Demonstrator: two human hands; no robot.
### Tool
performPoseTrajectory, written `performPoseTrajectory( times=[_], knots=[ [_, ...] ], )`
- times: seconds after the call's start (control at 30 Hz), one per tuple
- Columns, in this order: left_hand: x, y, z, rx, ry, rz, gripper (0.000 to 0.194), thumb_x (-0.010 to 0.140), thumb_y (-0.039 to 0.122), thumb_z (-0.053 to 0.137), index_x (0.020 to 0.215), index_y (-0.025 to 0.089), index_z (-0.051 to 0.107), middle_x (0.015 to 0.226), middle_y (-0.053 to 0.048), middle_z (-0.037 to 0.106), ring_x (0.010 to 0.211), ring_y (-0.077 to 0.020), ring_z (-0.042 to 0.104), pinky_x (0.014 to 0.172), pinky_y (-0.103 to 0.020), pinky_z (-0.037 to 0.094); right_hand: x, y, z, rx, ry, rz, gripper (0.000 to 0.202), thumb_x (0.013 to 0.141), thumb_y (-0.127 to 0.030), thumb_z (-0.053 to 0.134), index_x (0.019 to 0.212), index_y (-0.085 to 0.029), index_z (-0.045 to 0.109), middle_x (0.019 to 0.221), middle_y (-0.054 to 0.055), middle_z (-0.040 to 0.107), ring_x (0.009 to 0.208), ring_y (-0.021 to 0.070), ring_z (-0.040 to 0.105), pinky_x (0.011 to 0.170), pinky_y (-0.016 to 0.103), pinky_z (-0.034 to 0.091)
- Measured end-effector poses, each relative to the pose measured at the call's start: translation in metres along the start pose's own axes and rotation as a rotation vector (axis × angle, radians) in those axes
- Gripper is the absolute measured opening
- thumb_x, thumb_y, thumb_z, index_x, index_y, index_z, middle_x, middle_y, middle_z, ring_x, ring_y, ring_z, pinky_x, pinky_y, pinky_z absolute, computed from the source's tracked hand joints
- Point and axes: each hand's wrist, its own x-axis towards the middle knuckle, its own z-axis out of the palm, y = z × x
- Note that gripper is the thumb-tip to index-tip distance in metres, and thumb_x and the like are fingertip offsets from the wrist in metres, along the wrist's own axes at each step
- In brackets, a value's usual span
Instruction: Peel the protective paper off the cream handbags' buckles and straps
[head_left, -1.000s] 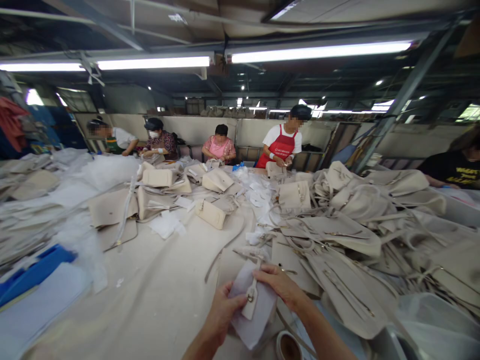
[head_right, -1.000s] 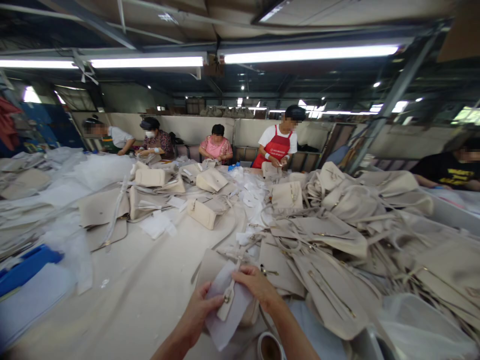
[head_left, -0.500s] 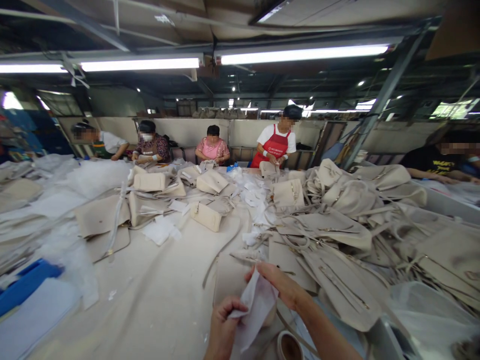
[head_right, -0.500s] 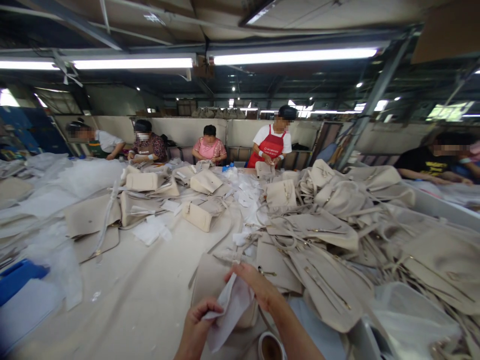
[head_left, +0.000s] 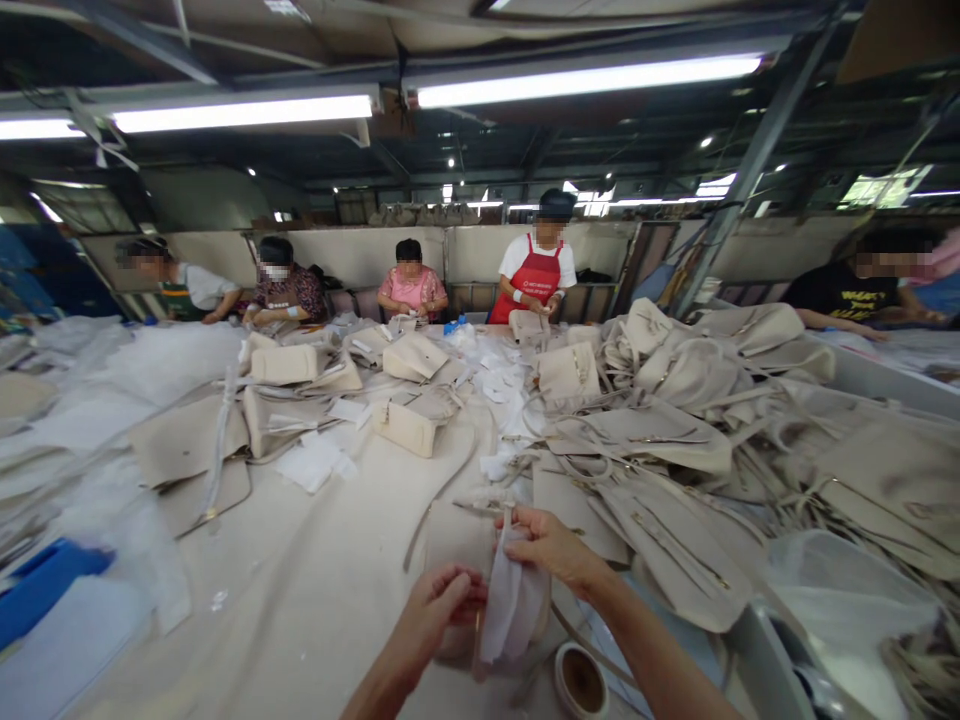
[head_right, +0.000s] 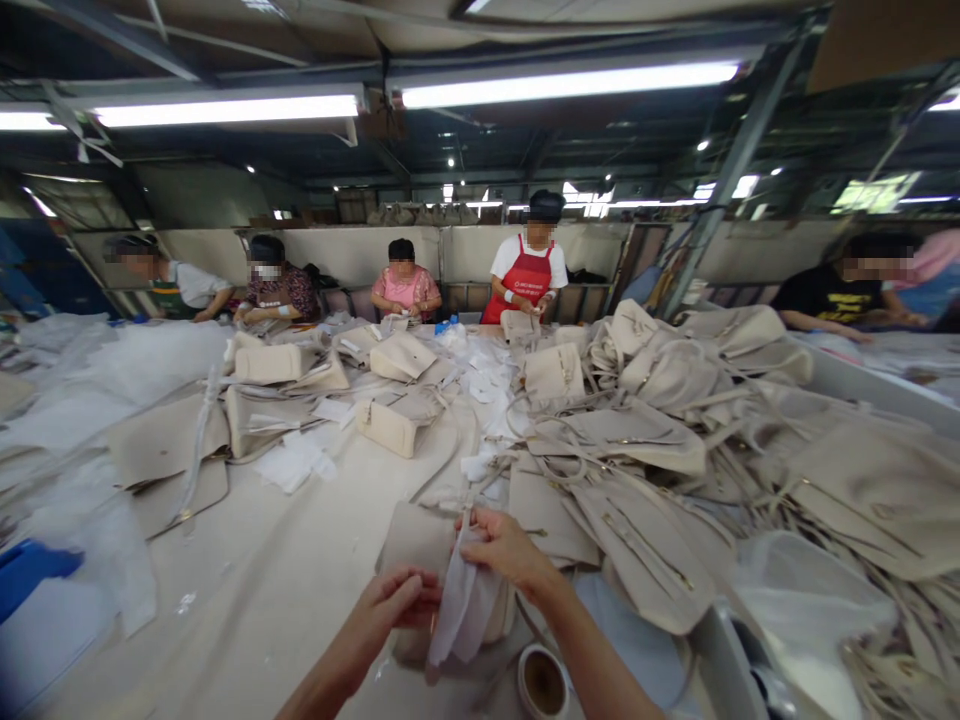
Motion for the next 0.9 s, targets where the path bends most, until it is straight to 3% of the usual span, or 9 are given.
performPoseTrajectory(
  times=[0.23, 0.33, 0.4, 0.43, 0.5, 0.6, 0.67, 0.77, 0.9],
  knots=[
    [0.041, 0.007, 0.028, 0.183, -0.143, -0.068, 0.037, 0.064, 0.049, 0.072, 0.069, 0.014, 0.061, 0.060, 0.000, 0.055, 0.053, -0.0130, 0.048, 0.053, -0.026, 0.035, -0.004, -0.010, -0.004, -0.077, 0.035, -0.018, 0.030, 0.060, -0.024, 0.061, 0.090, -0.019, 0.062, 0.057, -0.007, 0.058, 0.052, 0.0123, 0.050, 0.054, 0.024, 0.034],
    [0.049, 0.005, 0.037, 0.181, -0.139, -0.137, 0.031, 0.064, 0.045, 0.068, 0.068, 0.016, 0.057, 0.057, 0.002, 0.052, 0.047, -0.0118, 0.045, 0.047, -0.025, 0.034, -0.020, -0.008, -0.003, -0.340, 0.396, -0.181, 0.023, 0.063, -0.024, 0.061, 0.086, -0.021, 0.063, 0.071, 0.000, 0.064, 0.070, 0.0199, 0.059, 0.065, 0.029, 0.042],
    [0.052, 0.003, 0.041, 0.163, -0.124, -0.165, 0.029, 0.064, 0.043, 0.067, 0.071, 0.017, 0.057, 0.057, 0.003, 0.051, 0.046, -0.0108, 0.044, 0.046, -0.024, 0.034, -0.038, 0.000, 0.003, -0.512, 0.683, -0.246, 0.011, 0.074, -0.031, 0.058, 0.081, -0.024, 0.061, 0.079, 0.003, 0.066, 0.077, 0.0226, 0.059, 0.070, 0.033, 0.042],
    [0.053, 0.003, 0.043, 0.151, -0.119, -0.174, 0.029, 0.063, 0.042, 0.066, 0.072, 0.017, 0.057, 0.057, 0.003, 0.050, 0.046, -0.0103, 0.043, 0.045, -0.023, 0.034, -0.047, 0.005, 0.007, -0.568, 0.755, -0.223, 0.013, 0.080, -0.037, 0.055, 0.078, -0.025, 0.059, 0.077, 0.003, 0.065, 0.073, 0.0224, 0.059, 0.068, 0.033, 0.041],
    [0.054, 0.003, 0.047, 0.135, -0.122, -0.179, 0.029, 0.063, 0.042, 0.066, 0.074, 0.016, 0.057, 0.056, 0.004, 0.050, 0.046, -0.0091, 0.042, 0.045, -0.021, 0.032, -0.061, 0.018, 0.018, -0.618, 0.745, -0.100, 0.025, 0.084, -0.048, 0.053, 0.072, -0.026, 0.057, 0.068, 0.002, 0.063, 0.064, 0.0212, 0.057, 0.062, 0.032, 0.038],
    [0.055, 0.001, 0.050, 0.137, -0.125, -0.150, 0.029, 0.065, 0.043, 0.064, 0.072, 0.016, 0.056, 0.052, 0.005, 0.047, 0.043, -0.0069, 0.036, 0.042, -0.020, 0.027, -0.069, 0.035, 0.036, -0.600, 0.668, 0.039, 0.026, 0.072, -0.050, 0.069, 0.074, -0.026, 0.058, 0.071, 0.000, 0.064, 0.068, 0.0215, 0.059, 0.061, 0.030, 0.038],
    [0.056, 0.000, 0.051, 0.141, -0.112, -0.147, 0.029, 0.065, 0.043, 0.064, 0.069, 0.017, 0.054, 0.050, 0.006, 0.047, 0.041, -0.0064, 0.034, 0.041, -0.020, 0.025, -0.066, 0.045, 0.042, -0.579, 0.681, 0.011, 0.024, 0.071, -0.044, 0.071, 0.071, -0.026, 0.056, 0.073, 0.000, 0.063, 0.070, 0.0209, 0.058, 0.062, 0.030, 0.038],
    [0.057, -0.004, 0.050, 0.117, -0.102, -0.190, 0.033, 0.062, 0.046, 0.067, 0.071, 0.017, 0.054, 0.052, 0.005, 0.050, 0.043, -0.0067, 0.037, 0.043, -0.020, 0.027, -0.060, 0.058, 0.041, -0.515, 0.716, -0.092, 0.024, 0.079, -0.040, 0.059, 0.064, -0.024, 0.051, 0.067, 0.001, 0.058, 0.065, 0.0188, 0.053, 0.062, 0.030, 0.037],
    [0.057, -0.007, 0.046, 0.032, -0.157, -0.212, 0.039, 0.057, 0.044, 0.075, 0.078, 0.014, 0.060, 0.056, 0.003, 0.056, 0.046, -0.0073, 0.043, 0.048, -0.020, 0.032, -0.059, 0.072, 0.034, -0.310, 0.689, -0.032, 0.029, 0.078, -0.044, 0.058, 0.060, -0.023, 0.048, 0.058, -0.001, 0.051, 0.059, 0.0168, 0.048, 0.056, 0.029, 0.036]
  ],
)
